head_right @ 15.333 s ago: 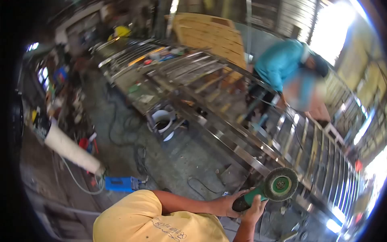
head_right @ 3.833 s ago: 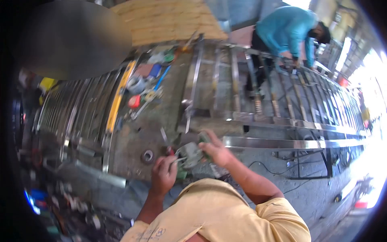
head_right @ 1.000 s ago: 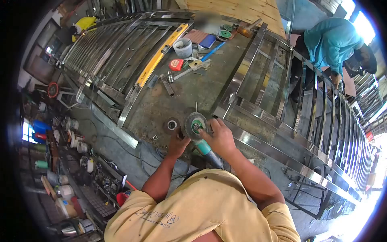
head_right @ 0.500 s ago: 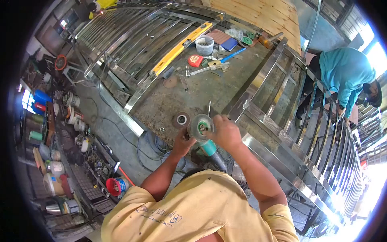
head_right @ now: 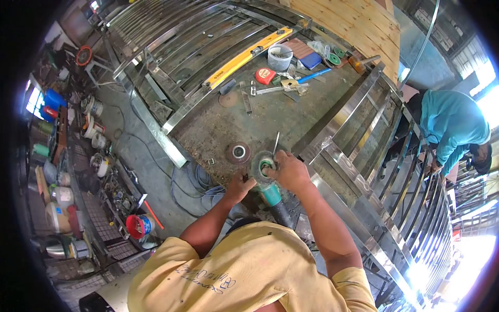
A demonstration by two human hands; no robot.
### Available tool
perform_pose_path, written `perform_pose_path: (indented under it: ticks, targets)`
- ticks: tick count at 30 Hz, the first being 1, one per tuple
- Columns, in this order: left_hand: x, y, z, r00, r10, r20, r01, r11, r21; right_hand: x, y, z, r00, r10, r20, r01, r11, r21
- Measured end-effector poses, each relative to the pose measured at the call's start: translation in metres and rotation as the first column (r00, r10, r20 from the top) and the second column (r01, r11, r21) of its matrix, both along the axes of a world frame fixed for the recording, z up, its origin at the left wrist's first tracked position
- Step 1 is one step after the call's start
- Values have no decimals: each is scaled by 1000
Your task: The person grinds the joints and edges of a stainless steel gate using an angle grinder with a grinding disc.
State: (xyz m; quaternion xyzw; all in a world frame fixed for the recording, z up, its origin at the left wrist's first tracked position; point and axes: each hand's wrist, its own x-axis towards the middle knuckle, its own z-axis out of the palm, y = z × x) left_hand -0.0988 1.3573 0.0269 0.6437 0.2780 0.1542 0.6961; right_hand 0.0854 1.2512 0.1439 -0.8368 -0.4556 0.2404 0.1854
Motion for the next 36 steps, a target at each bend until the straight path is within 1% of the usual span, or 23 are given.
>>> perform_pose_path:
  ticks: [2, 4, 5, 7, 8, 10, 11, 13, 16, 17, 19, 20, 22, 23, 25, 28, 31, 32, 34, 35, 36]
  targets:
    - [-2, 3, -3, 1000, -3, -16, 2, 999, -33, 1, 6, 2, 1000, 11, 12, -10, 998, -57]
    - [0, 6, -19, 999, -22, 50, 26, 996, -81, -3, 14, 11, 999, -6, 44, 12, 990, -142]
    - [1, 7, -27, 996, -31, 83, 40, 994, -105, -2, 16, 13, 994, 3, 113, 12, 991, -133]
    - [5, 8, -38, 995, -24, 95, 37, 991, -131, 1, 19, 14, 969, 22, 248, 6, 994, -112]
    - [5, 9, -43, 995, -17, 101, 31, 989, -143, 6, 21, 8, 958, -36, 286, 49, 998, -36]
    - [1, 12, -38, 994, -53, 96, 64, 991, -114, 14, 25, -5, 925, -162, 343, 127, 984, 121]
    - [0, 14, -35, 993, -73, 95, 82, 992, -99, 17, 24, -8, 964, -111, 243, 87, 991, 105]
    - [-1, 12, -43, 995, -50, 87, 62, 988, -141, 18, 23, -6, 999, -15, 33, 12, 996, 84]
    - [1, 14, -44, 997, -42, 61, 52, 984, -170, 4, 23, -13, 993, 114, -40, -113, 993, 14]
    - [0, 15, -42, 998, -41, 45, 49, 983, -175, 0, 24, -12, 995, 97, -39, -96, 995, 28]
    - [-1, 17, -33, 998, -52, -42, 46, 990, -134, -7, 28, -6, 997, 64, -37, -61, 996, 59]
    - [0, 18, -30, 995, -57, -86, 47, 993, -112, -5, 29, -11, 996, 83, -8, -82, 993, 88]
    - [1, 17, -42, 999, -35, -5, 33, 989, -144, 0, 32, -22, 992, 114, 51, -120, 982, 143]
    - [2, 17, -47, 999, -24, 37, 30, 987, -159, 4, 33, -25, 992, 125, 36, -128, 984, 121]
    - [2, 17, -44, 998, -20, 56, 29, 986, -165, 9, 38, -24, 989, 148, 5, -148, 986, 77]
    - [3, 15, -42, 996, -1, 88, 19, 979, -203, 20, 41, -32, 980, 194, -36, -184, 965, 187]
    - [2, 14, -44, 994, -8, 111, 32, 975, -220, 19, 45, -37, 988, 51, -147, -47, 998, 31]
    - [1, 15, -45, 993, -12, 117, 38, 975, -218, 21, 47, -34, 980, 46, -193, -47, 999, -4]
    - [-2, 15, -34, 998, -46, 51, 57, 970, -237, 29, 53, -23, 958, 39, -285, -62, 995, -72]
    - [-4, 18, -29, 998, -54, 19, 57, 969, -242, 37, 54, -29, 909, -31, -415, 24, 999, -22]
    - [-2, 17, -32, 998, -41, 51, 51, 972, -228, 46, 54, -42, 837, -80, -541, 108, 994, 21]
